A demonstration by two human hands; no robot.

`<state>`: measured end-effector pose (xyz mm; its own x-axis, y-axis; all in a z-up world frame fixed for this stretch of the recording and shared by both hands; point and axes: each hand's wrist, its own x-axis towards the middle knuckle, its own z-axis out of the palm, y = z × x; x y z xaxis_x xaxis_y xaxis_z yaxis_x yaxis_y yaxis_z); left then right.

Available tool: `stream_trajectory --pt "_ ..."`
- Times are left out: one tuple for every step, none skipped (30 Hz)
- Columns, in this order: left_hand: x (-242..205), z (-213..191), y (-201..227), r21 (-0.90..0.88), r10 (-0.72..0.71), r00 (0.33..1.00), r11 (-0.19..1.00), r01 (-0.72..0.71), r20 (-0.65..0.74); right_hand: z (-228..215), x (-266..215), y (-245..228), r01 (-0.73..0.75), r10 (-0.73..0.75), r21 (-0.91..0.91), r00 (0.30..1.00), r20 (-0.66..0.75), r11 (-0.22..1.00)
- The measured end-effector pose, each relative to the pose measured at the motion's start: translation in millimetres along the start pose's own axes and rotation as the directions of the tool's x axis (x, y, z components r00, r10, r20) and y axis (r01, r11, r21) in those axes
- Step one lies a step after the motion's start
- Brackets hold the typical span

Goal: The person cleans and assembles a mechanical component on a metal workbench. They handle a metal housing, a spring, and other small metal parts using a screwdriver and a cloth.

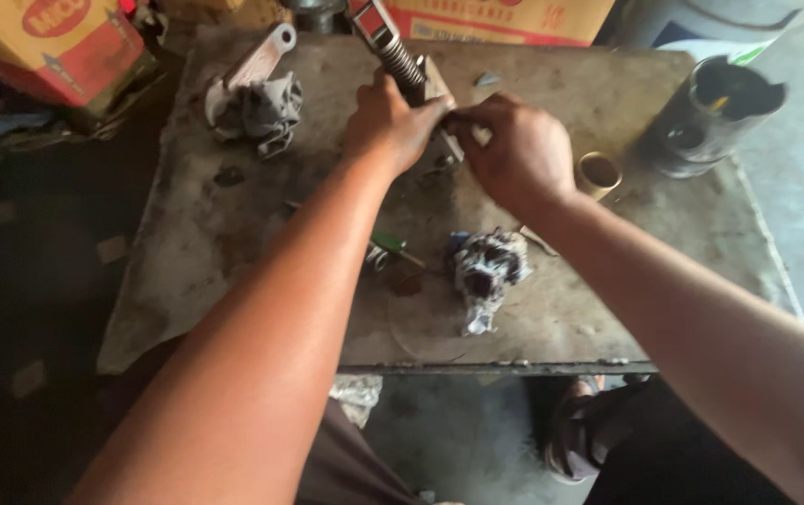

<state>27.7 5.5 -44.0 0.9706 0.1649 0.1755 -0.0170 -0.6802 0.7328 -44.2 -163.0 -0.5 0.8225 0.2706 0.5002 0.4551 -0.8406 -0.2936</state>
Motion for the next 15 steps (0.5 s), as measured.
stream_trajectory --pt "-0.5 -0.4 -0.8 0.012 0.009 1.000 1.000 -0.009 0.000 0.6 0.2 2.4 0.003 -0.002 0.068 1.000 -0.013 0.998" --pt "-1.2 0.0 -0.8 0.009 0.004 1.000 1.000 -0.004 0.004 -1.1 -0.1 6.4 0.007 -0.004 0.125 1.000 -0.024 0.992" --pt "-2.1 0.1 -1.0 0.001 0.016 1.000 1.000 -0.016 -0.012 -0.8 -0.5 8.3 0.005 -0.003 0.123 1.000 -0.018 0.992" --pt "-3.4 0.2 -0.8 -0.006 0.029 0.999 1.000 -0.029 -0.030 0.0 -0.2 8.9 0.033 -0.029 0.103 0.999 -0.046 0.994" --pt "-5.5 1.5 0.4 -0.009 0.026 0.999 1.000 -0.026 -0.029 0.2 -0.7 9.1 0.061 -0.055 0.082 0.996 -0.074 0.995" --pt "-6.3 1.0 1.4 0.010 0.031 0.999 0.999 -0.030 -0.043 1.3 -2.8 7.0 0.061 -0.055 0.085 0.996 -0.074 0.994" --pt "-7.2 0.1 2.2 0.030 0.036 0.998 0.999 -0.034 -0.057 2.5 -7.2 3.9 0.036 -0.029 0.100 0.997 -0.068 0.994" --pt "-9.0 0.9 3.8 0.027 0.038 0.998 0.999 -0.036 -0.059 1.8 -10.4 2.5 0.013 -0.007 0.107 0.998 -0.063 0.994" --pt "-12.4 2.0 4.8 0.038 0.031 0.996 0.999 -0.029 -0.077 1.0 -12.1 1.4 0.015 -0.008 0.104 0.998 -0.065 0.994" --pt "-12.5 1.2 6.1 0.051 0.028 0.995 0.998 -0.023 -0.100 1.0 -11.3 0.1 0.022 -0.020 0.066 0.999 -0.042 0.998" --pt "-10.5 0.1 8.5 0.051 0.033 0.994 0.998 -0.027 -0.105 0.9 -9.3 -0.7 0.030 -0.030 0.028 0.999 -0.019 0.999" --pt "-10.8 -0.3 10.1 0.047 0.004 0.995 0.999 0.000 -0.100 2.4 -8.5 -2.7 0.027 -0.027 0.029 0.999 -0.021 0.999" --pt "-11.4 -0.4 11.2 0.045 -0.024 0.995 0.999 0.028 -0.094 5.5 -6.4 -5.5 -0.020 0.026 -0.071 0.996 0.081 0.997" --pt "-10.1 -0.1 13.5 0.038 -0.015 0.995 0.999 0.019 -0.096 6.0 -1.9 -5.6 -0.054 0.085 -0.184 0.982 0.170 0.981" --pt "-9.9 -1.0 14.2 0.048 -0.034 0.995 0.998 0.039 -0.096 6.7 -2.3 -6.9 -0.054 0.086 -0.192 0.983 0.161 0.980"
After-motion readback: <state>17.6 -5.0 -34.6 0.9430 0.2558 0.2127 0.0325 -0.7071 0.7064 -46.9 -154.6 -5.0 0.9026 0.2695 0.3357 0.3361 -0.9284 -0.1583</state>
